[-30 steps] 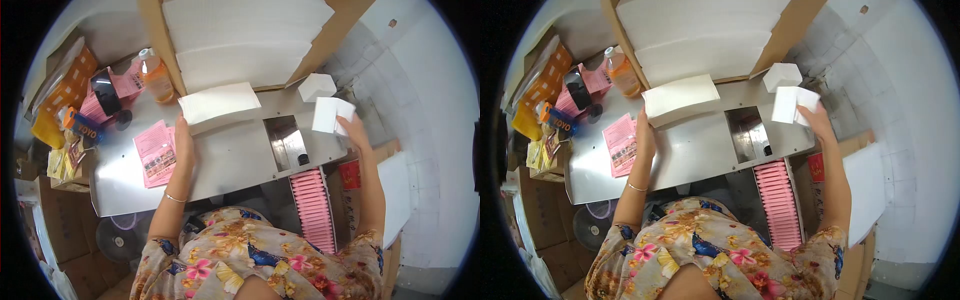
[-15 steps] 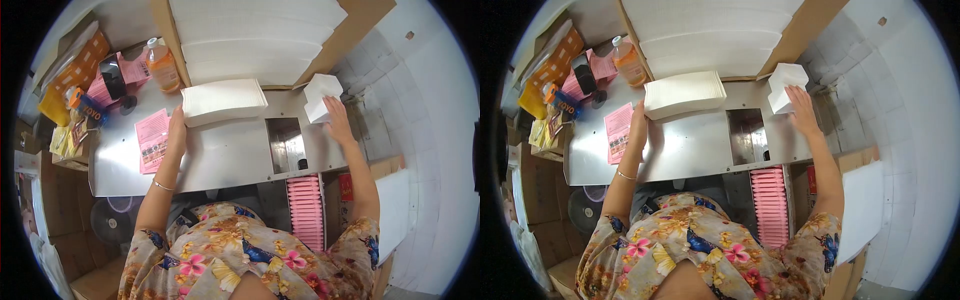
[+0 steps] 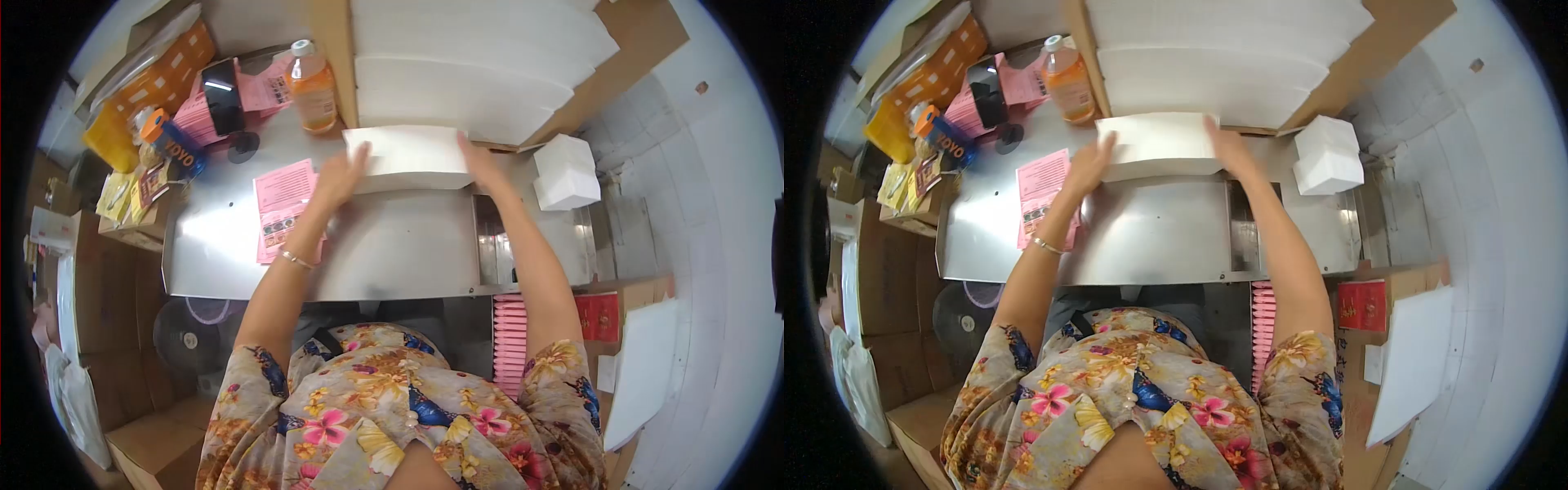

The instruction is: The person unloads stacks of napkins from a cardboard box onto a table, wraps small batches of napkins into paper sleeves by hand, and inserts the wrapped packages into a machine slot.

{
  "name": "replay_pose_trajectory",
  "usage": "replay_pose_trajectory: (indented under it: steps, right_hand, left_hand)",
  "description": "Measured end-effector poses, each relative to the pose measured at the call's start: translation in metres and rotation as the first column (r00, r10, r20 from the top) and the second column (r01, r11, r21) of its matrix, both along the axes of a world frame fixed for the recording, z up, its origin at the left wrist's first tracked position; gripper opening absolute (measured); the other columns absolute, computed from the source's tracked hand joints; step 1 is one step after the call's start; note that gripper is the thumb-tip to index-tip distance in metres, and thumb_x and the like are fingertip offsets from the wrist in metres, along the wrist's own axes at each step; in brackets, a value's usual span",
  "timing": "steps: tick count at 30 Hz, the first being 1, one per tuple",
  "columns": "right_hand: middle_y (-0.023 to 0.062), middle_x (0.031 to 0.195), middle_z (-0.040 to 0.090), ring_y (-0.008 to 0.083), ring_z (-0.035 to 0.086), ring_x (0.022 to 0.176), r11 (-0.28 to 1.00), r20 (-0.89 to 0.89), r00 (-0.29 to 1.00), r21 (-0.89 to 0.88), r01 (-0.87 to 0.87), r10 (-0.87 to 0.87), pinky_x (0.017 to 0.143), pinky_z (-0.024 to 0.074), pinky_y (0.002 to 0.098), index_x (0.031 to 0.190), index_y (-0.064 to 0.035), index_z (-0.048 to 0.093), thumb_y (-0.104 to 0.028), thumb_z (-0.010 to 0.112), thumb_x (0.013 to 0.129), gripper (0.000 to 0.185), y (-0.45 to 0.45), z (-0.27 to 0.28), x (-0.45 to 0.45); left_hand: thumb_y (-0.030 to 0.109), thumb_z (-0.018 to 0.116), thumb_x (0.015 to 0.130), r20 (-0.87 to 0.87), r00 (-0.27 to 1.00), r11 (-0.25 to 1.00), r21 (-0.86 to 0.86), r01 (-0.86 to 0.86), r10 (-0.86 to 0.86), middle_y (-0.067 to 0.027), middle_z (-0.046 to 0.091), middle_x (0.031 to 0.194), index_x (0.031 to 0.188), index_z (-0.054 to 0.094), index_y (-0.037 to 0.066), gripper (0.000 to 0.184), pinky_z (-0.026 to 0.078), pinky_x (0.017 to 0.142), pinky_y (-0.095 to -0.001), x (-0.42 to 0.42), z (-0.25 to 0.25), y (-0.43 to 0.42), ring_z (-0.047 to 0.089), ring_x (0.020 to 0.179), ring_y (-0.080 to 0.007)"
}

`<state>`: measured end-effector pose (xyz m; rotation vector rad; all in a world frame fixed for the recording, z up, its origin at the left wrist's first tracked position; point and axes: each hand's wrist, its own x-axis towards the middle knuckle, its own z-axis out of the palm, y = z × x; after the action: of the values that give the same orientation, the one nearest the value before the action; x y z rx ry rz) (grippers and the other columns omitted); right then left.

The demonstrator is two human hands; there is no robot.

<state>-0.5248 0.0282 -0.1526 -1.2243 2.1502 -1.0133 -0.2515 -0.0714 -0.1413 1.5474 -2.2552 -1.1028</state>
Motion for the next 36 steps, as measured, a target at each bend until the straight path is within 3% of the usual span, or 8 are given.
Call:
replay_pose_trajectory:
  steps: [6, 12, 18, 22, 25, 29, 31, 36]
  right_hand:
    - [0.0245, 0.113, 0.068, 0.0338, 0.066, 0.104, 0.961, -0.145, 0.977, -0.205, -0.184, 0.156, 0.091, 0.0506, 0.0408, 0.114, 0.0067, 0.064, -0.05, 0.073, 0.086, 0.064, 0.024, 0.041, 0.066]
    - [0.0177, 0.115, 0.067, 0.0298, 0.065, 0.104, 0.882, -0.52, 0.845, -0.446, -0.149, -0.12, 0.092, 0.0495, 0.0391, 0.123, 0.0024, 0.058, -0.026, 0.086, 0.078, 0.061, 0.144, 0.12, 0.021]
    - [0.0177, 0.135, 0.059, 0.036, 0.058, 0.119, 0.968, -0.93, 0.365, -0.126, -0.217, -0.039, 0.1, 0.0465, 0.0444, 0.142, -0.0033, 0.049, -0.019, 0.086, 0.071, 0.081, 0.246, 0.169, -0.025]
    - [0.0183, 0.14, 0.054, 0.0383, 0.053, 0.127, 0.998, -0.819, 0.571, 0.034, -0.05, 0.056, 0.108, 0.0417, 0.0437, 0.148, -0.004, 0.041, -0.019, 0.082, 0.075, 0.085, 0.281, 0.117, -0.072]
    - [0.0202, 0.141, 0.053, 0.0385, 0.051, 0.129, 0.994, -0.704, 0.706, -0.009, 0.108, -0.083, 0.109, 0.0407, 0.044, 0.148, -0.0028, 0.038, -0.017, 0.08, 0.076, 0.084, 0.283, 0.106, -0.079]
    - [0.0213, 0.139, 0.053, 0.0383, 0.051, 0.128, 0.994, -0.796, 0.604, -0.031, -0.102, 0.037, 0.107, 0.0418, 0.0439, 0.146, -0.0015, 0.04, -0.017, 0.08, 0.073, 0.084, 0.274, 0.102, -0.07]
    - [0.0209, 0.136, 0.054, 0.0381, 0.051, 0.127, 0.99, -0.853, 0.514, 0.018, -0.142, 0.089, 0.107, 0.0418, 0.0434, 0.143, -0.0014, 0.042, -0.017, 0.08, 0.07, 0.083, 0.268, 0.101, -0.063]
    - [0.0212, 0.131, 0.056, 0.0391, 0.054, 0.121, 0.994, -0.843, 0.537, -0.029, -0.102, 0.03, 0.105, 0.0432, 0.0435, 0.136, -0.0001, 0.049, -0.016, 0.079, 0.068, 0.076, 0.27, 0.109, -0.073]
  left_hand:
    - [0.031, 0.071, 0.087, -0.642, 0.764, 0.878, -0.401, -0.262, -0.065, -0.0289, 0.058, 0.12, 0.128, 0.051, -0.008, 0.06, 0.046, 0.096, -0.0501, -0.013, -0.016, 0.059, 0.056, 0.111, -0.048]
    - [0.02, 0.086, 0.069, -0.884, 0.442, 0.948, -0.257, -0.189, -0.151, -0.0204, 0.058, 0.125, 0.14, 0.037, -0.002, 0.089, 0.044, 0.103, -0.0433, -0.077, 0.036, 0.129, 0.053, 0.124, -0.0381]
    - [0.024, 0.089, 0.066, -0.844, 0.458, 0.933, -0.125, 0.338, -0.279, -0.0238, 0.056, 0.129, 0.141, 0.036, 0.006, 0.094, 0.048, 0.1, -0.0415, -0.202, -0.005, 0.201, 0.06, 0.116, -0.0375]
    - [0.024, 0.087, 0.067, -0.849, 0.456, 0.858, 0.008, 0.513, -0.265, -0.0279, 0.055, 0.127, 0.139, 0.036, 0.001, 0.092, 0.048, 0.1, -0.0433, -0.264, -0.056, 0.242, 0.057, 0.118, -0.042]
    - [0.024, 0.086, 0.068, -0.686, 0.6, 0.911, -0.288, 0.296, -0.412, -0.0293, 0.053, 0.128, 0.138, 0.034, -0.004, 0.092, 0.048, 0.1, -0.0449, -0.273, -0.061, 0.245, 0.055, 0.12, -0.0434]
    - [0.027, 0.086, 0.067, -0.363, 0.713, 0.797, -0.198, 0.57, -0.6, -0.0277, 0.053, 0.129, 0.131, 0.04, -0.005, 0.085, 0.047, 0.099, -0.0481, -0.222, -0.028, 0.223, 0.054, 0.12, -0.0442]
    - [0.028, 0.085, 0.066, -0.272, 0.662, 0.654, -0.619, 0.436, -0.699, -0.0253, 0.058, 0.121, 0.127, 0.042, -0.003, 0.081, 0.047, 0.096, -0.0478, -0.217, -0.033, 0.219, 0.057, 0.115, -0.0405]
    - [0.026, 0.086, 0.064, -0.448, 0.633, 0.771, -0.451, 0.449, -0.631, -0.021, 0.062, 0.112, 0.124, 0.044, -0.001, 0.077, 0.042, 0.091, -0.0475, -0.226, -0.04, 0.227, 0.059, 0.109, -0.0364]
